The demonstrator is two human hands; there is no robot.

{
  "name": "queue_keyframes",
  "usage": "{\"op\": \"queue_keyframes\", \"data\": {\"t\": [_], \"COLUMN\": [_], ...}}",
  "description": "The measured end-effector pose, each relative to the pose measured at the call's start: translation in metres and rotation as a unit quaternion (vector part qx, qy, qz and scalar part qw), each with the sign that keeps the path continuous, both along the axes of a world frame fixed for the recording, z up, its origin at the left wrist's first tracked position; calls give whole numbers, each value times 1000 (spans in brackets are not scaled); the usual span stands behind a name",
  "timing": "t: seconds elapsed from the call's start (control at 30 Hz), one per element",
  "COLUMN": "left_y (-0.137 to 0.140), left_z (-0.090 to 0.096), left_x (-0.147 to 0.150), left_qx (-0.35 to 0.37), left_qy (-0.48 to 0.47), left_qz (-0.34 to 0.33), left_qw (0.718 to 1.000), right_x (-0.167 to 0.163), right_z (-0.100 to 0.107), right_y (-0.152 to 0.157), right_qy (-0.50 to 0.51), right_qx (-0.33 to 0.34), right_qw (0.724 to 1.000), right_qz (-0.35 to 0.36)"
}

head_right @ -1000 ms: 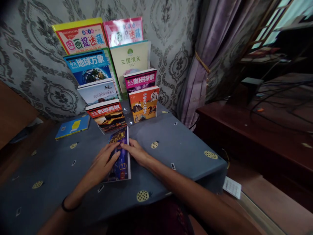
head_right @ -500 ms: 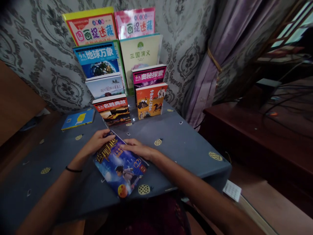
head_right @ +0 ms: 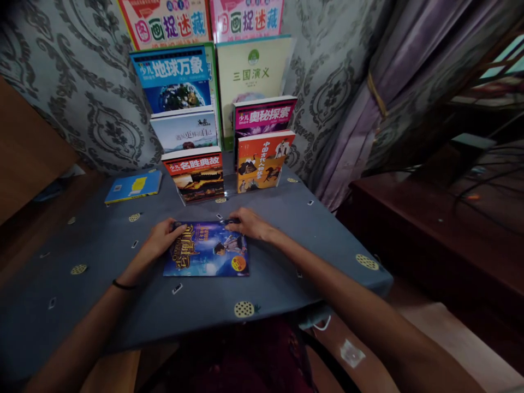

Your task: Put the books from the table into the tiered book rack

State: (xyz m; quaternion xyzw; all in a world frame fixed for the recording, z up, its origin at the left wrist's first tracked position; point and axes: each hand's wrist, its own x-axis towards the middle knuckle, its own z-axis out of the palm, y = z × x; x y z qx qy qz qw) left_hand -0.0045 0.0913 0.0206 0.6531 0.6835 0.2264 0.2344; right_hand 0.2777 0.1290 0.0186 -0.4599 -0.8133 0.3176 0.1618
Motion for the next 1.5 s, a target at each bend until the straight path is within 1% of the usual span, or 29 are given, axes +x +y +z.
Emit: {"op": "queue_keyframes", "data": {"t": [0.03,0.07,0.1,0.13,0.2,0.27,0.3,0.33,0.47,0.63,0.7,0.77,0.83,0.87,0.93,1.0,1.07,1.17,1.3,1.5], "left_y": [-4,-10,-15,-21,-33,-42,-45,-47,-42,-28,-26,-26,-27,-27,-27,-27,-27,-26,-24,-21], "left_z": [4,8,11,13,12,6,2,-2,-12,-12,-13,-15,-18,-19,-21,-22,-22,-22,-19,-10], "left_x": [1,3,6,9,18,28,32,36,42,39,39,39,39,38,38,37,37,36,25,0], "left_qx": [27,57,86,113,153,169,171,171,158,154,161,169,175,178,183,188,189,190,195,177], "left_qy": [91,163,210,230,209,162,150,150,199,210,203,196,193,193,195,197,197,196,216,252], "left_qz": [-2,-12,-33,-70,-183,-292,-324,-339,-325,-312,-310,-306,-304,-303,-303,-304,-306,-304,-266,-199], "left_qw": [996,985,973,964,948,927,918,913,911,914,915,916,916,916,915,913,912,912,919,930], "right_x": [-1,-2,-2,-1,0,1,2,2,2,2,0,-7,-19,-26,-40,-49,-51,-44,-35,-34], "right_z": [-1,-3,-5,-7,-11,-15,-16,-17,-19,-16,-13,-10,-10,-12,-18,-26,-31,-35,-32,-27], "right_y": [1,1,1,1,2,2,2,2,-1,-9,-15,-25,-37,-43,-54,-61,-64,-64,-65,-68], "right_qy": [-6,-5,0,8,24,35,38,39,23,-42,-82,-101,-86,-67,-21,11,25,39,13,-40], "right_qx": [3,2,0,-2,-6,-8,-6,-1,25,68,101,155,205,217,213,199,187,179,198,225], "right_qw": [1000,1000,1000,1000,1000,999,999,999,999,995,989,980,974,974,977,980,982,983,980,973], "right_qz": [-2,-3,-2,-2,-2,-7,-11,-16,-35,-55,-70,-74,-47,-26,10,10,1,-6,-22,-41]}}
